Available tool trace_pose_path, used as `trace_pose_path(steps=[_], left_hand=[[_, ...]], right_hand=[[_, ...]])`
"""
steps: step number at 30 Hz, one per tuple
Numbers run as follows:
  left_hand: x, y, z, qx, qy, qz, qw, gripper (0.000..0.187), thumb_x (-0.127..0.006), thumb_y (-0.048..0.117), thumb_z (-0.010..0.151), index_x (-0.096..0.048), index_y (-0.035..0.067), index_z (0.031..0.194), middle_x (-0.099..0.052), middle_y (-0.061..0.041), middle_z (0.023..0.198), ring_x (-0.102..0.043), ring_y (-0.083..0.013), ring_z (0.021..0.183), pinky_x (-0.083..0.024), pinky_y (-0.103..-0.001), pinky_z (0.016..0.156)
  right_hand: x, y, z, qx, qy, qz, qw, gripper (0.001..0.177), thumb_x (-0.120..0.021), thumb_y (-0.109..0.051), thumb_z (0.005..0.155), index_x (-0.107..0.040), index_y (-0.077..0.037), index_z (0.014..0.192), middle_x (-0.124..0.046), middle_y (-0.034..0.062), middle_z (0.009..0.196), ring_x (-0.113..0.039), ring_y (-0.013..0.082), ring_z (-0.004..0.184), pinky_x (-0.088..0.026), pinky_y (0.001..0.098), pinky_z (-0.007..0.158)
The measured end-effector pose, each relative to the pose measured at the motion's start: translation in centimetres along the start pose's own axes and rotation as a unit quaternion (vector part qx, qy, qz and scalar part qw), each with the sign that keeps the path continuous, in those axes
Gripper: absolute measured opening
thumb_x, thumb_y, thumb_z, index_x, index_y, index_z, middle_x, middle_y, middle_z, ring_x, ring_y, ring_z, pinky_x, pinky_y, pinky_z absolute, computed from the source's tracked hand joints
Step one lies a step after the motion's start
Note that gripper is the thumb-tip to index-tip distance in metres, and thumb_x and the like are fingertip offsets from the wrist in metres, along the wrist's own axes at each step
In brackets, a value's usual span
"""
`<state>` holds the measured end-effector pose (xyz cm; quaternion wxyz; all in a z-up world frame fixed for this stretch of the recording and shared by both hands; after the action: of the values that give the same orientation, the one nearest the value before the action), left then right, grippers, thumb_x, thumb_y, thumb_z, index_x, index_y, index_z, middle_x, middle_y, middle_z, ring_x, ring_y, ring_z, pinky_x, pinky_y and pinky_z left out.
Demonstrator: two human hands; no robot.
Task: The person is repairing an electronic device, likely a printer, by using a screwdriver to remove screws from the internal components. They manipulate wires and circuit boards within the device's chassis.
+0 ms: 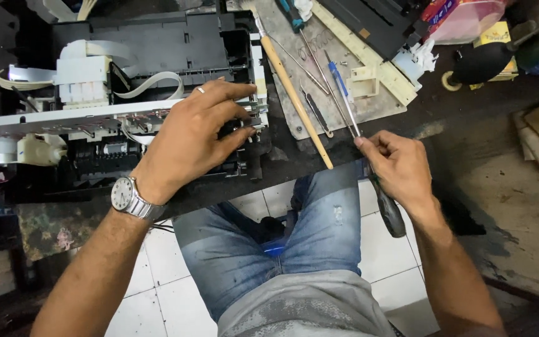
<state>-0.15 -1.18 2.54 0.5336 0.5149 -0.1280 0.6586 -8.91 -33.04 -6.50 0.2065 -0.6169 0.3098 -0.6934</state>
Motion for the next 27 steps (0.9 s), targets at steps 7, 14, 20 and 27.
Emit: trace_pose_path(steps=[7, 14, 20, 27], left_hand=[[0.0, -0.2, 0.1, 0.006, -0.002, -0.014, 1.000, 0.019, -0.079, 0.013, 0.094, -0.066, 0.000, 0.096, -0.066, -0.019, 0.130, -0.065, -0.0361, 0.118, -0.058, -0.047, 0.090], [0.6, 0.6, 0.6, 0.023, -0.016, -0.062, 0.998, 0.017, -0.079, 0.014, 0.092, -0.066, 0.004, 0.099, -0.064, -0.017, 0.136, -0.064, -0.0335, 0.120, -0.056, -0.049, 0.097], [0.5, 1.7, 4.4, -0.002, -0.034, -0.005, 0.999, 0.020, -0.076, 0.024, 0.095, -0.069, 0.006, 0.099, -0.067, -0.015, 0.128, -0.060, -0.0290, 0.115, -0.054, -0.044, 0.095], [-7.1, -2.7, 12.3, 0.023, -0.104, 0.158, 0.982, 0.010, -0.078, 0.006, 0.077, -0.071, 0.003, 0.070, -0.067, -0.010, 0.082, -0.065, -0.0330, 0.087, -0.060, -0.047, 0.071]], right_hand=[[0.3, -0.1, -0.5, -0.031, -0.021, -0.017, 0.999, 0.033, -0.073, -0.034, 0.100, -0.072, -0.009, 0.078, -0.051, -0.0019, 0.056, -0.038, 0.0094, 0.055, -0.033, 0.0308, 0.055], [0.8, -0.2, -0.1, -0.029, -0.028, -0.021, 0.999, 0.033, -0.075, -0.034, 0.098, -0.073, -0.008, 0.077, -0.057, -0.0013, 0.058, -0.042, 0.0083, 0.056, -0.033, 0.0317, 0.053], [0.9, -0.7, -0.5, -0.047, -0.019, -0.003, 0.999, 0.033, -0.075, -0.033, 0.099, -0.071, -0.009, 0.077, -0.055, -0.0035, 0.060, -0.041, 0.0078, 0.059, -0.033, 0.0297, 0.055], [0.4, -0.4, -1.3, -0.049, -0.013, 0.051, 0.997, 0.038, -0.075, -0.030, 0.100, -0.062, -0.009, 0.070, -0.041, -0.0055, 0.059, -0.033, 0.0072, 0.062, -0.028, 0.0282, 0.055]])
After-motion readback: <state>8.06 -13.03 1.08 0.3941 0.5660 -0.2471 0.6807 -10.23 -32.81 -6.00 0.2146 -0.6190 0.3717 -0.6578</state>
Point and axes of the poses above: each hand's wrist, its own z-axis towards the middle knuckle, its own x-axis out of the back of the hand, y = z × x, the point moved 3 cm from there along z, towards the middle knuckle
